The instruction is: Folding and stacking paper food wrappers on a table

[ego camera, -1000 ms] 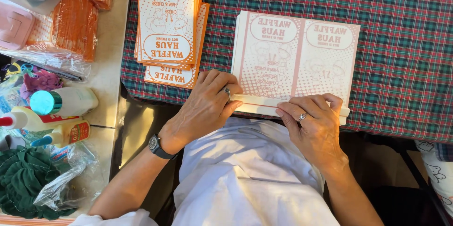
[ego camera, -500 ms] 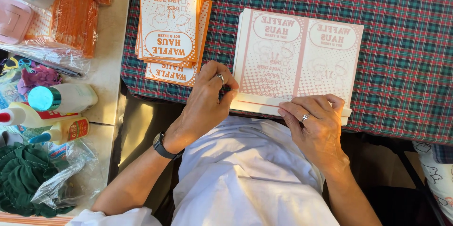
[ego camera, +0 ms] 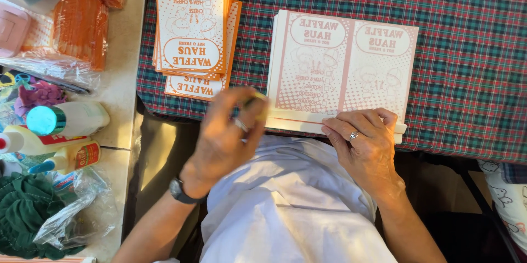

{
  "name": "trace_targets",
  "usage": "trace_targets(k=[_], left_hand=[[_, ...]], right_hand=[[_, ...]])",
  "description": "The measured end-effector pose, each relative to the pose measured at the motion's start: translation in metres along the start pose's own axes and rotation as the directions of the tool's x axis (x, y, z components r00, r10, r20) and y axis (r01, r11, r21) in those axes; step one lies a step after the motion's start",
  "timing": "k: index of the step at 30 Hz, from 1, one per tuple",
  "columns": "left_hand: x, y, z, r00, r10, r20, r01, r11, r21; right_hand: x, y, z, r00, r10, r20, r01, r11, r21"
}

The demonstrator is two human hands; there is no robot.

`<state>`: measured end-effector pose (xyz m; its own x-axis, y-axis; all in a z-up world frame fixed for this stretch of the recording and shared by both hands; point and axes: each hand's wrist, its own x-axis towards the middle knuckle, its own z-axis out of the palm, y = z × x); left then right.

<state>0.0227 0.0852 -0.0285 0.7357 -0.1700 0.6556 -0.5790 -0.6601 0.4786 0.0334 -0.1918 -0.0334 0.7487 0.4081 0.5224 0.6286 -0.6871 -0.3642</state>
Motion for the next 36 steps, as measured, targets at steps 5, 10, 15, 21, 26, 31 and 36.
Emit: trace_targets(k=[5,10,15,21,26,31,36], left_hand=[[-0.014,0.034,0.053,0.994,0.088,-0.066,-0.095,0.987,-0.126],[-0.021,0.008,0.032,0.997,0.048,-0.053,-0.049,0.998,-0.028],[-0.021,-0.002,0.015,0.988,-0.111,-0.109,0.109,0.994,-0.02],[-0.006,-0.012,0.027,0.997,-0.069,0.024,0.069,0.998,0.006],[0.01,-0.007,0.018,0.989,0.131,0.075,-0.125,0.989,-0.074],[0.021,-0.009,0.013,0.919,0.306,0.247,-0.298,0.952,-0.071],[0.038,-0.007,0.008,0.786,0.425,0.449,-0.465,0.885,-0.022]], right_hand=[[0.0,0.0,0.0,1.0,0.003,0.021,-0.003,1.0,0.001],[0.0,0.002,-0.004,0.999,0.0,0.034,-0.001,1.0,0.022],[-0.005,0.004,-0.003,0.999,-0.01,0.042,0.01,1.0,0.007],[0.0,0.0,-0.006,0.997,0.013,0.074,-0.012,1.0,-0.011],[0.002,-0.005,-0.005,0.999,0.027,0.047,-0.027,1.0,0.001],[0.002,-0.005,-0.005,0.998,0.033,0.052,-0.033,0.999,-0.004],[0.003,-0.004,-0.006,0.997,0.042,0.064,-0.041,0.999,-0.007]])
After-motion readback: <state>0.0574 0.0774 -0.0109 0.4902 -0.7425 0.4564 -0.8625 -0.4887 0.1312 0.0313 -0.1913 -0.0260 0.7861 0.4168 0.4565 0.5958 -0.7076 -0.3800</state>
